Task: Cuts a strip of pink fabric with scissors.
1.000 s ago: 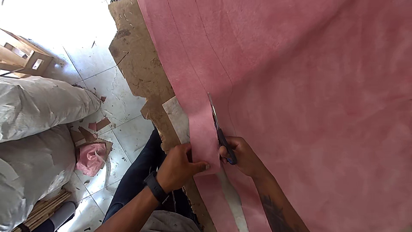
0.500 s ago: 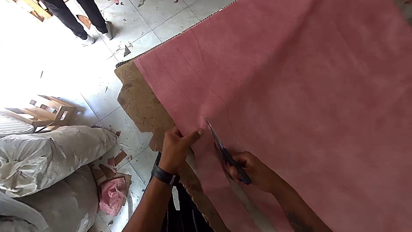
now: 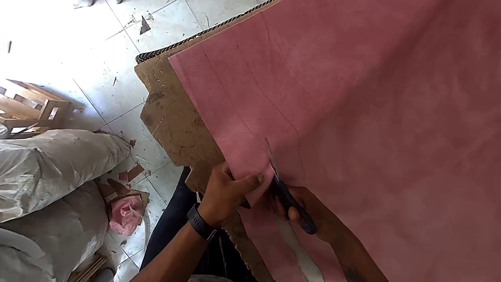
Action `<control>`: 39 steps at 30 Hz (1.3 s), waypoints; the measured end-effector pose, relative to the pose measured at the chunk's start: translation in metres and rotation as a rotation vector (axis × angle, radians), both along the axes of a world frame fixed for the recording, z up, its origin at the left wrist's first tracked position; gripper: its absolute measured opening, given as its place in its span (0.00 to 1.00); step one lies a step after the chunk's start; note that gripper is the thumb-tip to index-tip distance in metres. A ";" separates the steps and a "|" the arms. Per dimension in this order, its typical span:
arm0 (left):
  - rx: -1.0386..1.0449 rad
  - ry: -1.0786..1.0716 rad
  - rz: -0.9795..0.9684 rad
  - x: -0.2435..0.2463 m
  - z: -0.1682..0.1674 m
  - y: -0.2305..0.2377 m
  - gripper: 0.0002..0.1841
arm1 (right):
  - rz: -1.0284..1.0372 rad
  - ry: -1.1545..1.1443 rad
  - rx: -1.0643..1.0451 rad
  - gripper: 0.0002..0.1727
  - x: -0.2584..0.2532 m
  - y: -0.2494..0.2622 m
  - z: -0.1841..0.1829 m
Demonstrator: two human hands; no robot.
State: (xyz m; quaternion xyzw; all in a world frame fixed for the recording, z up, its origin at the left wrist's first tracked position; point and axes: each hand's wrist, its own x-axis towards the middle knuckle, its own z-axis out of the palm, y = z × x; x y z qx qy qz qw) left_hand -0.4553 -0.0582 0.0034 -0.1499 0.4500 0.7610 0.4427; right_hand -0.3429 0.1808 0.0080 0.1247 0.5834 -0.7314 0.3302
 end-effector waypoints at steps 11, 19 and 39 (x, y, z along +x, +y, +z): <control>0.000 0.020 -0.104 -0.010 -0.004 -0.015 0.14 | -0.111 -0.006 0.077 0.22 -0.009 -0.011 0.003; 0.027 0.048 -0.123 -0.012 0.002 -0.018 0.15 | -0.017 -0.014 0.136 0.34 -0.057 -0.015 0.009; 0.046 0.079 -0.188 -0.002 0.002 -0.030 0.15 | -0.007 -0.016 0.135 0.31 -0.106 -0.020 0.011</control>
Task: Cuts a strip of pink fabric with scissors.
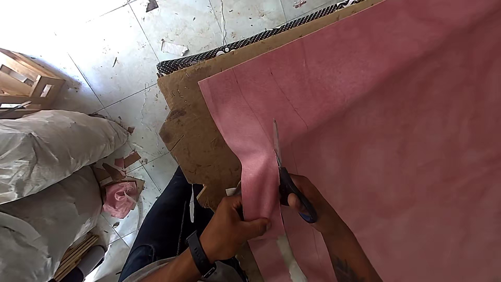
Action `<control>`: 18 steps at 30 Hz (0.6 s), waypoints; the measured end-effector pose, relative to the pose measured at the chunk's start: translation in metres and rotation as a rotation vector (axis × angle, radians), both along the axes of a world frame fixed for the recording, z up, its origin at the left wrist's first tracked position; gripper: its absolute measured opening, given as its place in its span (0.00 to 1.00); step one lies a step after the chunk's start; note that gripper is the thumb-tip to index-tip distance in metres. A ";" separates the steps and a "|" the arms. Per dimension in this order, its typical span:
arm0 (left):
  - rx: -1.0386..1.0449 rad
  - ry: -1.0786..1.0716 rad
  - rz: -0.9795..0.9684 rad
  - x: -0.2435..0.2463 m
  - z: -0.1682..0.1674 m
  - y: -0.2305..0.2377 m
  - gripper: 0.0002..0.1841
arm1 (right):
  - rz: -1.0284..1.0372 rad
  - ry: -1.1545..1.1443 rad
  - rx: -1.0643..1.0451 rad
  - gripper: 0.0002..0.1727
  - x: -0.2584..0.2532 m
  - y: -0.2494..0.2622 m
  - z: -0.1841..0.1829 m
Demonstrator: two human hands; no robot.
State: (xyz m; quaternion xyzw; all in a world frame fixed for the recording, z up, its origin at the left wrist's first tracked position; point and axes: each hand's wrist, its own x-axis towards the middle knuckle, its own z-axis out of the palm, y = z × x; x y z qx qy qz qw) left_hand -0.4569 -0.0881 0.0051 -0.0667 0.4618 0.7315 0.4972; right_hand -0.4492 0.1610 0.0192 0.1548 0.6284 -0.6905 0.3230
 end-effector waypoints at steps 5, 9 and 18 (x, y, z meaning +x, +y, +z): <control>-0.010 0.035 -0.025 -0.006 -0.002 -0.007 0.14 | 0.014 0.006 0.023 0.28 -0.011 -0.003 0.001; -0.004 0.028 -0.027 -0.002 -0.004 -0.011 0.13 | -0.001 0.033 0.056 0.24 -0.019 -0.007 -0.002; -0.022 0.004 -0.072 -0.003 -0.009 -0.020 0.13 | 0.023 0.061 0.019 0.29 -0.056 -0.010 -0.006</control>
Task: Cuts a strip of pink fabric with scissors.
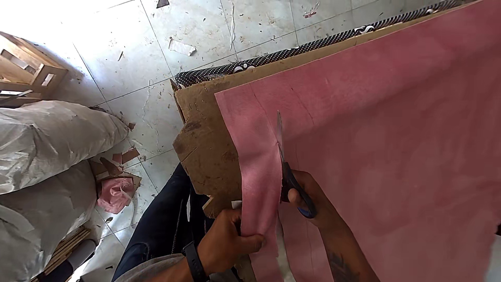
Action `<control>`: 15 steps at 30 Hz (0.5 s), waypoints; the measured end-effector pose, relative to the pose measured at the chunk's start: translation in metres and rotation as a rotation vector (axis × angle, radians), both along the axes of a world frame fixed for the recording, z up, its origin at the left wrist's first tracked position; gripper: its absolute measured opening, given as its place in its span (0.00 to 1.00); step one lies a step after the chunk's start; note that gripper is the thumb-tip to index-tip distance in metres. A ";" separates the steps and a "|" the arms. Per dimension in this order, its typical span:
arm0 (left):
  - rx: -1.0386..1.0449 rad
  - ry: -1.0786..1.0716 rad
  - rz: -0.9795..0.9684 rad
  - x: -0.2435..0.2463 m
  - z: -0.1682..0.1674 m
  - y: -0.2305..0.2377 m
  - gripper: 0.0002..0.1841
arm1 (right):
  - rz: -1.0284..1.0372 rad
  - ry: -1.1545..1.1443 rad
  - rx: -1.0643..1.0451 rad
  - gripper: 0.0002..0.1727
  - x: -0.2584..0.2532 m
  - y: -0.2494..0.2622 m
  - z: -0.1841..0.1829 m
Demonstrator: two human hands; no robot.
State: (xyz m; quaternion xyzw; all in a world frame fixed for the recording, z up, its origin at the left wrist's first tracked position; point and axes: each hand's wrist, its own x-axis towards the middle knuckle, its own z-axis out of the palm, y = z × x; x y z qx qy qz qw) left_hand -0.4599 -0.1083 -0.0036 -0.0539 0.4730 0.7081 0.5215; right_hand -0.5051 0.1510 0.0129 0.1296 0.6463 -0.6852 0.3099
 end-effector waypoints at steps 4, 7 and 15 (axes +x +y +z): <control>-0.013 0.017 0.009 -0.001 -0.003 -0.001 0.13 | 0.025 -0.003 0.009 0.31 -0.011 -0.002 0.002; -0.029 -0.003 -0.027 -0.001 -0.005 -0.001 0.14 | 0.000 -0.007 0.046 0.26 -0.014 -0.005 0.003; -0.038 0.001 -0.068 -0.003 -0.008 -0.001 0.14 | -0.022 0.045 0.007 0.23 -0.039 -0.013 0.001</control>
